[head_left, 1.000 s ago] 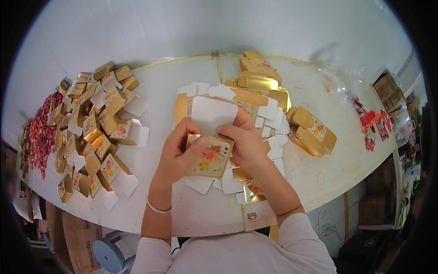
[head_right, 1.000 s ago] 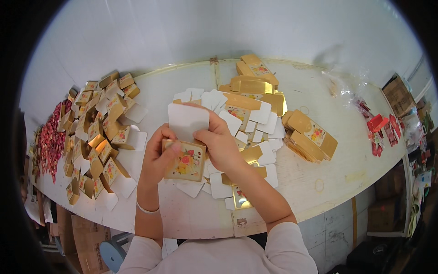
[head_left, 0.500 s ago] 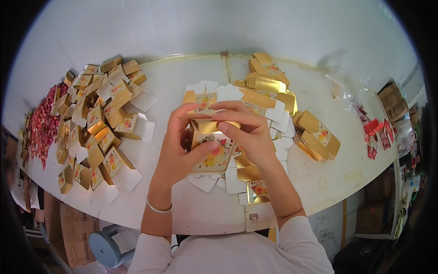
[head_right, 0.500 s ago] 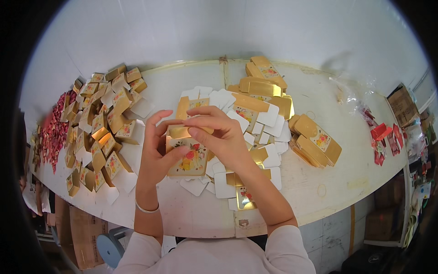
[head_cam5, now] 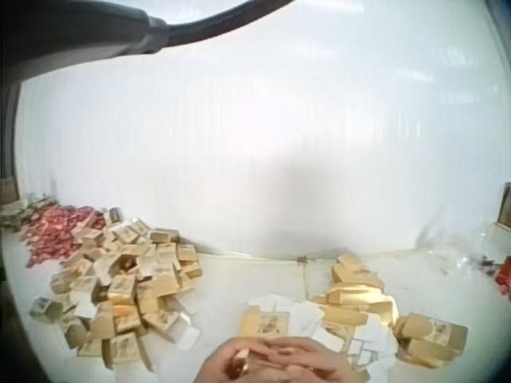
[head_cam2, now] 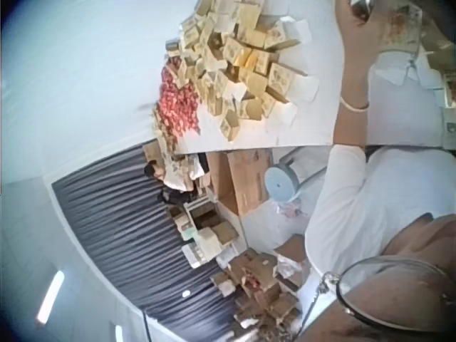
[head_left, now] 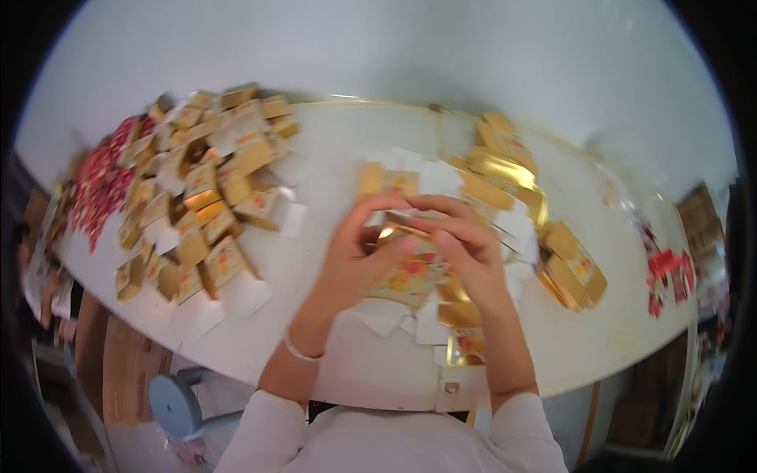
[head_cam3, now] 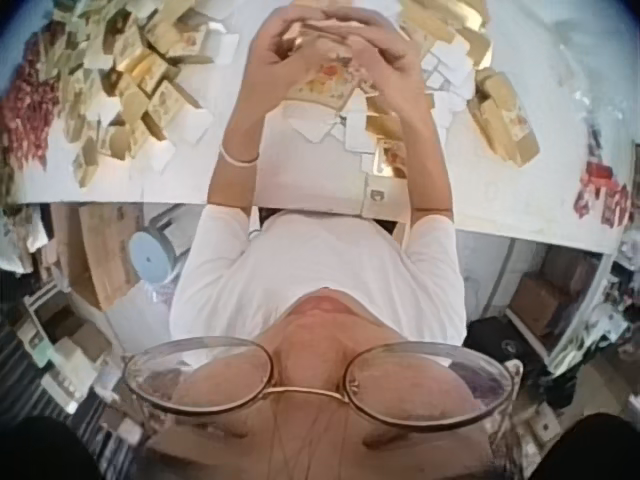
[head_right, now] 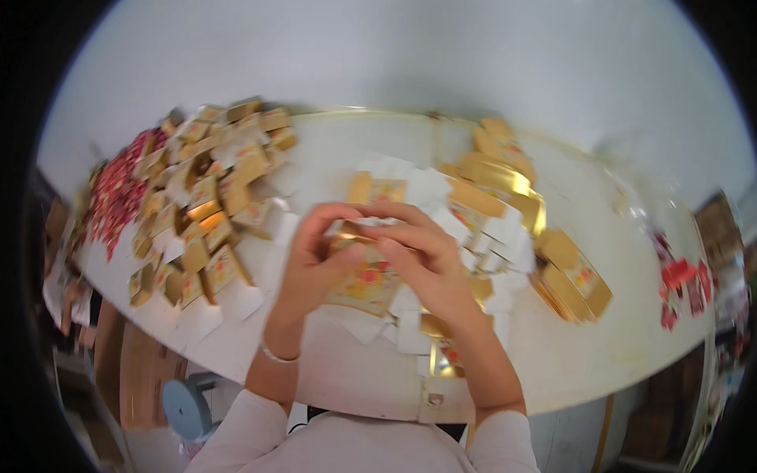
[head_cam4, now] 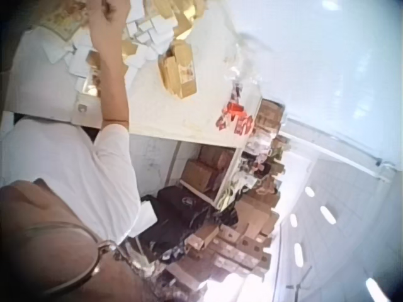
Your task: The person folds small gold-colored paper boxes with floral patterns at a white table. They pick up flat pieces, fold the sides into shape, and place the finished boxes into a growing pile on the right side of the table.
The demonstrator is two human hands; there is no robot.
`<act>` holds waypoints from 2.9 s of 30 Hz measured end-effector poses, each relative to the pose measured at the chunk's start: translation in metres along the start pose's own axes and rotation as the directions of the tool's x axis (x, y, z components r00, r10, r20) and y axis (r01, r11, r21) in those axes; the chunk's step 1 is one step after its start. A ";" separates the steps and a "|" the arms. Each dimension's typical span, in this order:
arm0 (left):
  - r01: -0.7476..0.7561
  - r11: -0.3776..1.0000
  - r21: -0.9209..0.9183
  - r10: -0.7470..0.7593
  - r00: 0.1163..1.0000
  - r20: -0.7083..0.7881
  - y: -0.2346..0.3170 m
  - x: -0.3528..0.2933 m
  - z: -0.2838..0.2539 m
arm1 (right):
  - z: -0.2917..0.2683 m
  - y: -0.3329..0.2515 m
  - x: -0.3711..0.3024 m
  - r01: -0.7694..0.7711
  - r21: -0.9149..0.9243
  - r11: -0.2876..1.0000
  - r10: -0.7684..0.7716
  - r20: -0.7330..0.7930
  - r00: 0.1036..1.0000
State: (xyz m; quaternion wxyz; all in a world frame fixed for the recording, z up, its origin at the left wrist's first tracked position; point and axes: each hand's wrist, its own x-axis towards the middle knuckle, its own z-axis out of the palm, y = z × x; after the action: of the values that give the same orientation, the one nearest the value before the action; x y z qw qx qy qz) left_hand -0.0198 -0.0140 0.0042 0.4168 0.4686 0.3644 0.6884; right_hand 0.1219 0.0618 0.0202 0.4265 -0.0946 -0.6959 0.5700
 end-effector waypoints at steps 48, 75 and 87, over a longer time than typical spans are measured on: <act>-0.165 0.869 0.466 0.349 0.872 -0.343 -0.024 0.019 -0.004 | -0.028 0.024 0.023 0.236 -0.691 0.683 -0.505 -0.213 0.837; -0.180 0.912 0.368 0.159 0.983 0.086 -0.024 0.007 0.016 | -0.013 0.003 0.007 -0.230 0.633 0.739 0.363 -0.087 0.928; 0.049 0.983 0.175 -0.044 0.998 -0.035 0.004 0.009 0.015 | -0.016 0.011 0.010 0.010 0.320 0.947 -0.009 -0.005 1.000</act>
State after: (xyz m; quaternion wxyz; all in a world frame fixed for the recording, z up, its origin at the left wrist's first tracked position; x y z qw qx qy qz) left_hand -0.0084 -0.0060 0.0148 0.3841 0.4841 0.4411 0.6508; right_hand 0.1228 0.0829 0.0158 0.4402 -0.0218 -0.5940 0.6730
